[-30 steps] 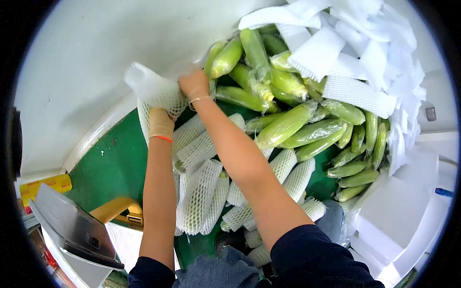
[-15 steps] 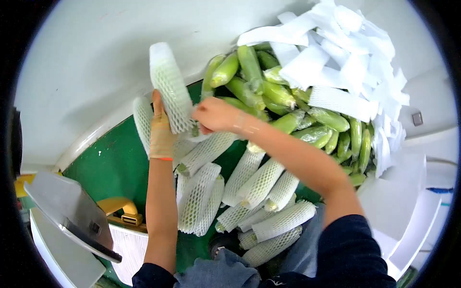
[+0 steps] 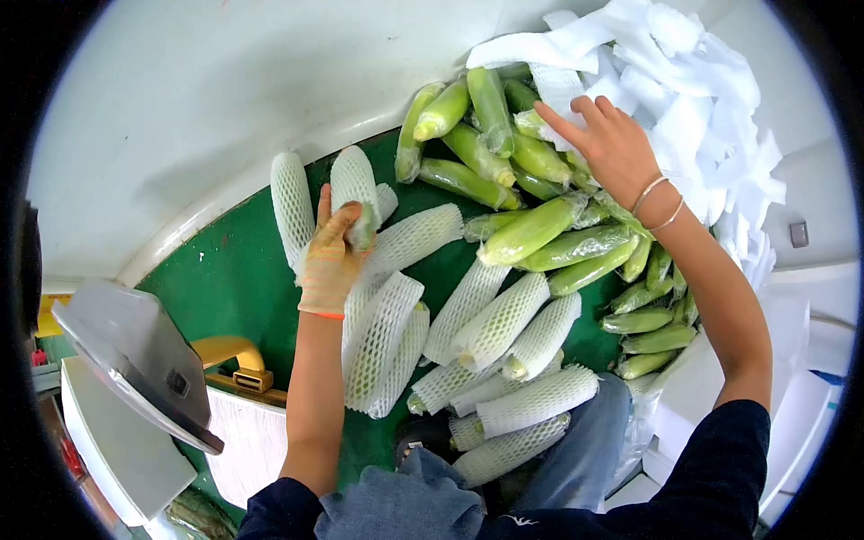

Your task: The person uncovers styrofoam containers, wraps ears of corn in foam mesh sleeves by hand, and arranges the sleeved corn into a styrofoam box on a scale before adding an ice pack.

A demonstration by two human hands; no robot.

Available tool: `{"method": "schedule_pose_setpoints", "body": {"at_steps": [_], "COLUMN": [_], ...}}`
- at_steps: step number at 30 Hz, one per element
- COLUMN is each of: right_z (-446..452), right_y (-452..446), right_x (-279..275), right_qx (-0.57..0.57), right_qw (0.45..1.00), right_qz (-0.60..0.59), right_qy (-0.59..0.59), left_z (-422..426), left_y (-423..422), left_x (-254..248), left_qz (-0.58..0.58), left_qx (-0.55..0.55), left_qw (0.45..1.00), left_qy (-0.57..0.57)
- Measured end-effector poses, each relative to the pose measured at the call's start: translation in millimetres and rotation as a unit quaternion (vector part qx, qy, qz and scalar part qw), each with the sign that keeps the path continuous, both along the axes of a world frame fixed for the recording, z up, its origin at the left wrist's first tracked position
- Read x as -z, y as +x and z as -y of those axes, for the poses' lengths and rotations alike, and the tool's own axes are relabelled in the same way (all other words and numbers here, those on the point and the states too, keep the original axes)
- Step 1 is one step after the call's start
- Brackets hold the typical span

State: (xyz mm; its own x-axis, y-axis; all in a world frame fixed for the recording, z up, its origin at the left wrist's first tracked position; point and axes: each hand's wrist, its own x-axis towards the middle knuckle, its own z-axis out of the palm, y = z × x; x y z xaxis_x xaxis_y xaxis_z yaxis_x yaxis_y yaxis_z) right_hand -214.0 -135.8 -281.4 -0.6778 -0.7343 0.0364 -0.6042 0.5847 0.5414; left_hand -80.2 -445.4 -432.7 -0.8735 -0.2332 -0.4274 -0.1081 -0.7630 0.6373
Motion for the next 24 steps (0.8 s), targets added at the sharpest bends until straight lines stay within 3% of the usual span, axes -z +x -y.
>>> {"method": "schedule_pose_setpoints", "body": {"at_steps": [2, 5, 7, 10, 13, 14, 15, 16, 17, 19, 21, 23, 24], "right_z": [19, 34, 25, -7, -31, -32, -32, -38, -39, -34, 1, 32, 43], "right_y": [26, 71, 81, 59, 52, 57, 66, 78, 100, 136, 144, 138, 134], "right_x": [-29, -67, -71, -38, -35, -45, -60, -76, -81, -82, -40, 29, 63], "right_qx": [-0.025, -0.100, -0.069, -0.026, 0.035, 0.030, 0.024, -0.031, -0.014, 0.020, 0.144, 0.251, 0.218], "right_qw": [0.985, 0.945, 0.972, 0.994, 0.988, 0.973, 0.942, 0.901, 0.855, 0.738, 0.593, 0.401, 0.301], "right_qz": [-0.001, 0.035, 0.027, 0.058, 0.076, -0.007, -0.090, -0.066, -0.017, 0.081, 0.292, 0.470, 0.500], "right_qy": [-0.168, -0.309, -0.224, -0.086, -0.133, -0.229, -0.323, -0.427, -0.518, -0.670, -0.736, -0.745, -0.782], "left_z": [9, 6, 5, 23, 43, 52, 56, 32, 18, -6, -50, -77, -91], "left_y": [-8, 7, 8, 1, -12, -12, -12, -6, -3, -2, 3, -3, -5], "left_x": [3, -7, -10, 10, 0, 12, 25, -25, -28, -32, -79, -54, -33], "left_qz": [0.063, 0.050, 0.061, 0.046, 0.111, 0.087, 0.058, 0.175, 0.171, -0.062, -0.161, -0.190, -0.194], "left_qx": [0.029, -0.003, -0.022, -0.009, 0.083, 0.064, 0.040, 0.036, 0.043, -0.135, 0.067, 0.227, 0.278], "left_qw": [0.995, 0.994, 0.994, 0.962, 0.925, 0.822, 0.673, 0.659, 0.657, 0.828, 0.900, 0.925, 0.923], "left_qy": [-0.066, -0.100, -0.084, -0.268, -0.352, -0.559, -0.737, -0.731, -0.733, -0.541, -0.400, -0.237, -0.182]}}
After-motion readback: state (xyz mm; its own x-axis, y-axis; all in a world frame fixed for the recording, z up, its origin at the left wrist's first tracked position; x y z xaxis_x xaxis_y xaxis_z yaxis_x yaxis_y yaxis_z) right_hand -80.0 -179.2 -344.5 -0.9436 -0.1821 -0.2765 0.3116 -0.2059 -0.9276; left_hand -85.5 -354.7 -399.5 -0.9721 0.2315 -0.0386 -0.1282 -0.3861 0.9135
